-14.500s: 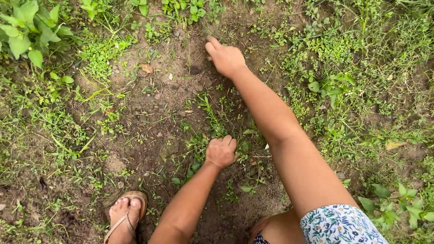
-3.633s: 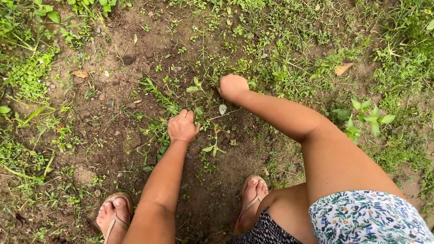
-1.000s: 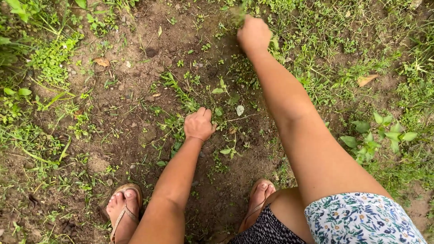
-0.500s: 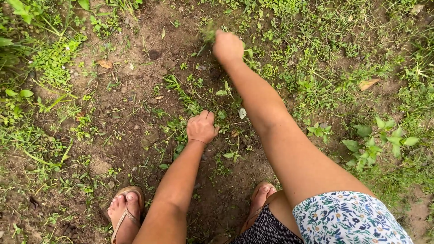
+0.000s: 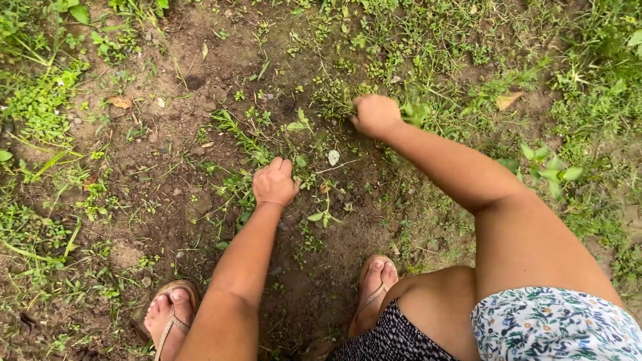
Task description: The person is manually pulling weeds from a patch of soil in a garden.
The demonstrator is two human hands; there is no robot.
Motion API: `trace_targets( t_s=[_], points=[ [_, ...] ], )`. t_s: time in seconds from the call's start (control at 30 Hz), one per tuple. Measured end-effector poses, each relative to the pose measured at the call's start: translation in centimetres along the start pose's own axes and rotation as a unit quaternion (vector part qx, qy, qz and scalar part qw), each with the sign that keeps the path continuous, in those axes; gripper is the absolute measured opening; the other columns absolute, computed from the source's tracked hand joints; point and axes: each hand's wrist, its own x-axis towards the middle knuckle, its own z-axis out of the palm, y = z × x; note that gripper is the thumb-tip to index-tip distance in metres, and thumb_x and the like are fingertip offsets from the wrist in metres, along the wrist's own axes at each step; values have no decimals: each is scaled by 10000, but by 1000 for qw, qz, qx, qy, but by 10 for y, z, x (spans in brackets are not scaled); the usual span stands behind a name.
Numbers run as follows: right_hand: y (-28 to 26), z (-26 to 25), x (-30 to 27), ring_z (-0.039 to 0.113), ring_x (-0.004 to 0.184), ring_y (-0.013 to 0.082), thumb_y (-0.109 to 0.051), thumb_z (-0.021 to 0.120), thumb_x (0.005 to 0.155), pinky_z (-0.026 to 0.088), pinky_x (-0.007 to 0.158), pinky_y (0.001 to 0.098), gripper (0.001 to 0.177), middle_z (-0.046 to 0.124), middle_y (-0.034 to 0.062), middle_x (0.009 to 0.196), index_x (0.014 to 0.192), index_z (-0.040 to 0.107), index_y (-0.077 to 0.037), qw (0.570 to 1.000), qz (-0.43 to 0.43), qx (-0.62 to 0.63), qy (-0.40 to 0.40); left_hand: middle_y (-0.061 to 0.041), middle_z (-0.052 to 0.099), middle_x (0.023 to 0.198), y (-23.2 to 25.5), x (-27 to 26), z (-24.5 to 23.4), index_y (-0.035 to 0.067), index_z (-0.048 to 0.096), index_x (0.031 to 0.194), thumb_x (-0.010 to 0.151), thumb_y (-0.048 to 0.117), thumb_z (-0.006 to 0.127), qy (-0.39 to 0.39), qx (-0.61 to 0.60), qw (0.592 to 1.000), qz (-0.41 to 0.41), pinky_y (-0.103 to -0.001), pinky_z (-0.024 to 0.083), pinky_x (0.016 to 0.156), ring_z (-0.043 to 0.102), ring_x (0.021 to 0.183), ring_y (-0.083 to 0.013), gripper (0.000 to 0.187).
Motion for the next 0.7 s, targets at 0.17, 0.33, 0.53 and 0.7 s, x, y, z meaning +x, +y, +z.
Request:
trace_targets(
  t_s=[0.17,0.33,0.53,0.7],
  points=[
    [4,31,12,743,796,305,-616,475,1047,645,733,457,739,683,226,864,901,708,69,984,131,72,-99,15,490,777,-1,1,1,214,567,794,621,484,735,-20,14,1000,-7,-420,541,651,660,647,-256,362],
    [24,67,37,742,767,334,-246,624,1016,646,737,510,328,669,196,768,934,748,47,996,39,72,-46,7,502,783,0,-5,4,212,569,800,629,501,731,-23,18,1000,-7,-422,541,661,662,662,-258,373],
    [-4,71,15,718,737,346,-162,660,958,642,793,505,246,663,209,752,977,746,68,987,-64,146,-15,-1,512,788,-1,0,-1,211,579,814,638,513,752,-28,23,999,-1,-425,552,694,668,685,-264,390],
    [-15,67,-2,745,879,337,-235,679,954,624,804,509,246,723,175,903,1055,703,-12,994,-88,59,-20,-4,516,792,1,0,-2,213,583,816,684,534,733,-31,31,999,-5,-409,557,713,671,675,-262,378]
  ],
)
